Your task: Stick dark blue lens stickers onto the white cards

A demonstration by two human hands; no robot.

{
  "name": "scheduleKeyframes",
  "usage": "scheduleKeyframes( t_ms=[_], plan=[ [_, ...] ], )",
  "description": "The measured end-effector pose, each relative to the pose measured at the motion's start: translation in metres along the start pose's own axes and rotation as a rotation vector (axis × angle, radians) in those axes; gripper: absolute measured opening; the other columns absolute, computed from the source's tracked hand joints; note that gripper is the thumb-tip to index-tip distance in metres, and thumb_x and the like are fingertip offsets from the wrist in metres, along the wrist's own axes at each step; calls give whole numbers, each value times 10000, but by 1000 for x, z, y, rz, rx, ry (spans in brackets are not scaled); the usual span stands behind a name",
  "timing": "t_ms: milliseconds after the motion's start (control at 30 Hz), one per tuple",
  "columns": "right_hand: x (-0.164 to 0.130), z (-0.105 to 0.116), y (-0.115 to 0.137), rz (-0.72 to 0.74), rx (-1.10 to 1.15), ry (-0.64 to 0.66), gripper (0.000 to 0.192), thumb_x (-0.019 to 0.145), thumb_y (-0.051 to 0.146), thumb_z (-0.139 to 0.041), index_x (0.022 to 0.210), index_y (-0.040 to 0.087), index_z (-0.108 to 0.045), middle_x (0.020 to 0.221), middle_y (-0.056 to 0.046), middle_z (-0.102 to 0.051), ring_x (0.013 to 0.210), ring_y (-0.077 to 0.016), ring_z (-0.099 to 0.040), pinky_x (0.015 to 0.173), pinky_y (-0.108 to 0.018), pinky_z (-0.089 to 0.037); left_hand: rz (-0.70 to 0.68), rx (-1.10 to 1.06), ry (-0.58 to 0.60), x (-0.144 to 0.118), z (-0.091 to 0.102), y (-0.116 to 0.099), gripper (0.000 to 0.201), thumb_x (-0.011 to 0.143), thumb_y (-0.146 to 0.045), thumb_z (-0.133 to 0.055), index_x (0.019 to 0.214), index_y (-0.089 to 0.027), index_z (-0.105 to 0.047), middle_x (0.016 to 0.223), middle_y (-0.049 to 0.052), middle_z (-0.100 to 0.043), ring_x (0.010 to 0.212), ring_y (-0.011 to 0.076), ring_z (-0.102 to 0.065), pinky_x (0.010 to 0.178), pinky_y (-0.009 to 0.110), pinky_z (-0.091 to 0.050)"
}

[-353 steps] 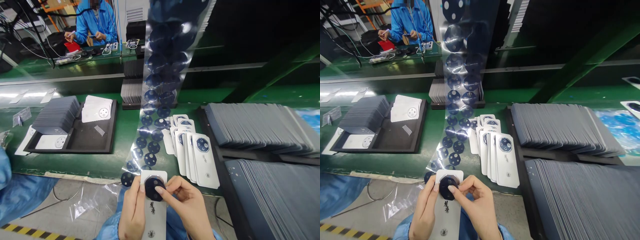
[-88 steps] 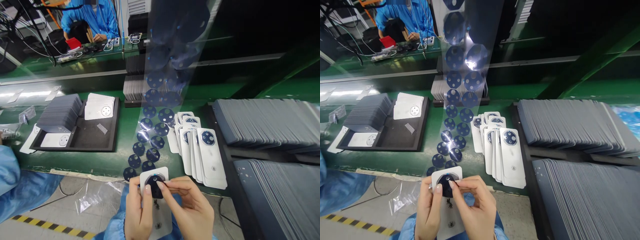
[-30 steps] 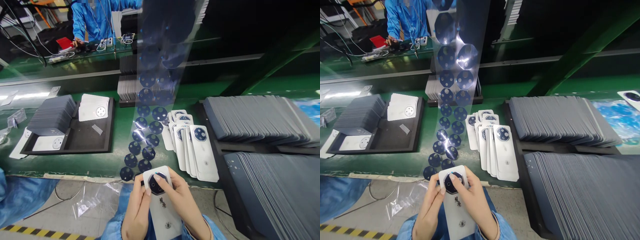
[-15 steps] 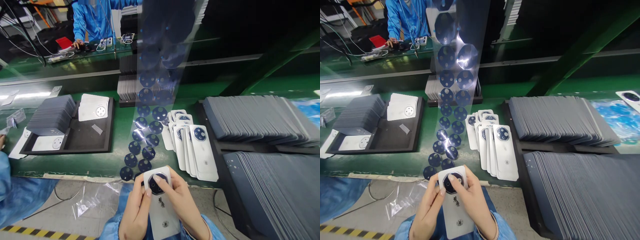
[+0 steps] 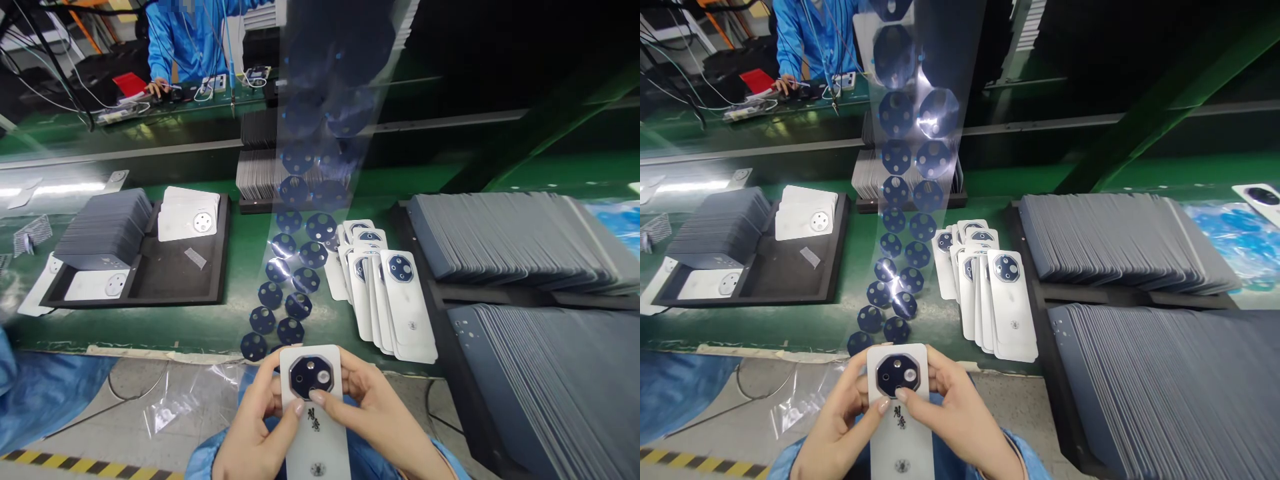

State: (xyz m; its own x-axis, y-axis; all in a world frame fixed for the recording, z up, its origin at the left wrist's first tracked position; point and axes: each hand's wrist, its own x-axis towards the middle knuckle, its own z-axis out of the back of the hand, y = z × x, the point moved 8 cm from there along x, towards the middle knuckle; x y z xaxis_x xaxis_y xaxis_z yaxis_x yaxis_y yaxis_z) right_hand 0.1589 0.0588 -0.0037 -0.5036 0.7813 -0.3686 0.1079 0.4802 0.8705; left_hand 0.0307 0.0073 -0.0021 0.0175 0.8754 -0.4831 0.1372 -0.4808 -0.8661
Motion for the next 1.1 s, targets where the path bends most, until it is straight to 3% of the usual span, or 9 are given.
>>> scheduleKeyframes(
  t_ms=[133, 233, 333, 400, 533, 667, 767, 900, 1100],
  plan=[
    [-2, 0, -2, -21, 148, 94, 287, 937, 407, -625, 1162, 232, -657, 955, -44, -758, 868, -199, -721, 779, -328, -580, 31, -108, 91, 6, -7, -2, 587, 907, -448, -675, 1398, -259, -417, 1010, 82, -772, 804, 197, -717, 693, 253, -548],
    [-3, 11, -2, 80, 59, -83, 347, 988, 401, -532, 1300, 256, -572, 1223, -95, -703, 1053, -223, -700, 919, -388, -570, -19, -141, 86, 19, -9, -8, 555, 930, -408, -652, 1380, -254, -368, 1125, 106, -745, 885, 208, -723, 745, 276, -568],
    [-7, 10, -6, 216, -289, -271, 728, 903, 362, -655, 1527, 305, -285, 1551, -150, -419, 1261, -290, -597, 977, -450, -554, -93, -130, -6, 35, -7, -14, 493, 936, -379, -641, 1323, -261, -359, 1272, 121, -681, 1048, 244, -703, 825, 318, -581],
    [-8, 1, -9, 312, -633, -351, 893, 829, 279, -722, 1564, 322, -218, 1644, -150, -212, 1385, -359, -463, 996, -498, -539, -107, -118, -11, 43, -9, -16, 482, 936, -368, -637, 1312, -277, -350, 1339, 119, -639, 1106, 256, -685, 840, 334, -588],
    [-10, 8, 0, 517, -1044, -549, 747, 898, 174, -554, 1568, 321, -257, 1651, -122, -184, 1438, -372, -379, 1020, -541, -515, -188, 19, 135, 54, -13, -26, 474, 961, -330, -578, 1371, -304, -341, 1483, 111, -508, 1278, 265, -583, 1020, 408, -523],
    [-12, 72, 22, 574, -1108, -806, 666, 952, 334, -567, 1561, 264, -307, 1645, -144, -225, 1471, -372, -312, 1122, -587, -394, -525, 513, -74, 83, 42, -75, 498, 967, -271, -518, 1434, -258, -343, 1533, 128, -438, 1394, 268, -455, 1177, 487, -360],
    [-3, 123, 23, 475, -1052, -839, 628, 978, 495, -483, 1496, 143, -442, 1598, -209, -316, 1466, -372, -319, 1142, -574, -370, -795, 993, -280, 125, 93, -126, 440, 912, -184, -465, 1352, -167, -454, 1460, 170, -489, 1378, 287, -460, 1145, 493, -400],
    [3, 150, 18, 405, -1014, -914, 717, 993, 590, -336, 1473, 74, -466, 1559, -224, -381, 1459, -368, -334, 1165, -565, -341, -735, 1263, -371, 200, 162, -171, 517, 847, -157, -483, 1358, -86, -445, 1455, 229, -487, 1406, 308, -430, 1174, 520, -332],
    [-10, 121, 19, 522, -972, -943, 642, 995, 535, -423, 1509, 151, -425, 1525, -166, -459, 1423, -341, -414, 1151, -552, -383, -518, 1422, -406, 248, 221, -186, 774, 717, -392, -751, 1384, -112, -476, 1618, 273, -243, 1494, 452, -205, 1163, 678, -167]
  ],
)
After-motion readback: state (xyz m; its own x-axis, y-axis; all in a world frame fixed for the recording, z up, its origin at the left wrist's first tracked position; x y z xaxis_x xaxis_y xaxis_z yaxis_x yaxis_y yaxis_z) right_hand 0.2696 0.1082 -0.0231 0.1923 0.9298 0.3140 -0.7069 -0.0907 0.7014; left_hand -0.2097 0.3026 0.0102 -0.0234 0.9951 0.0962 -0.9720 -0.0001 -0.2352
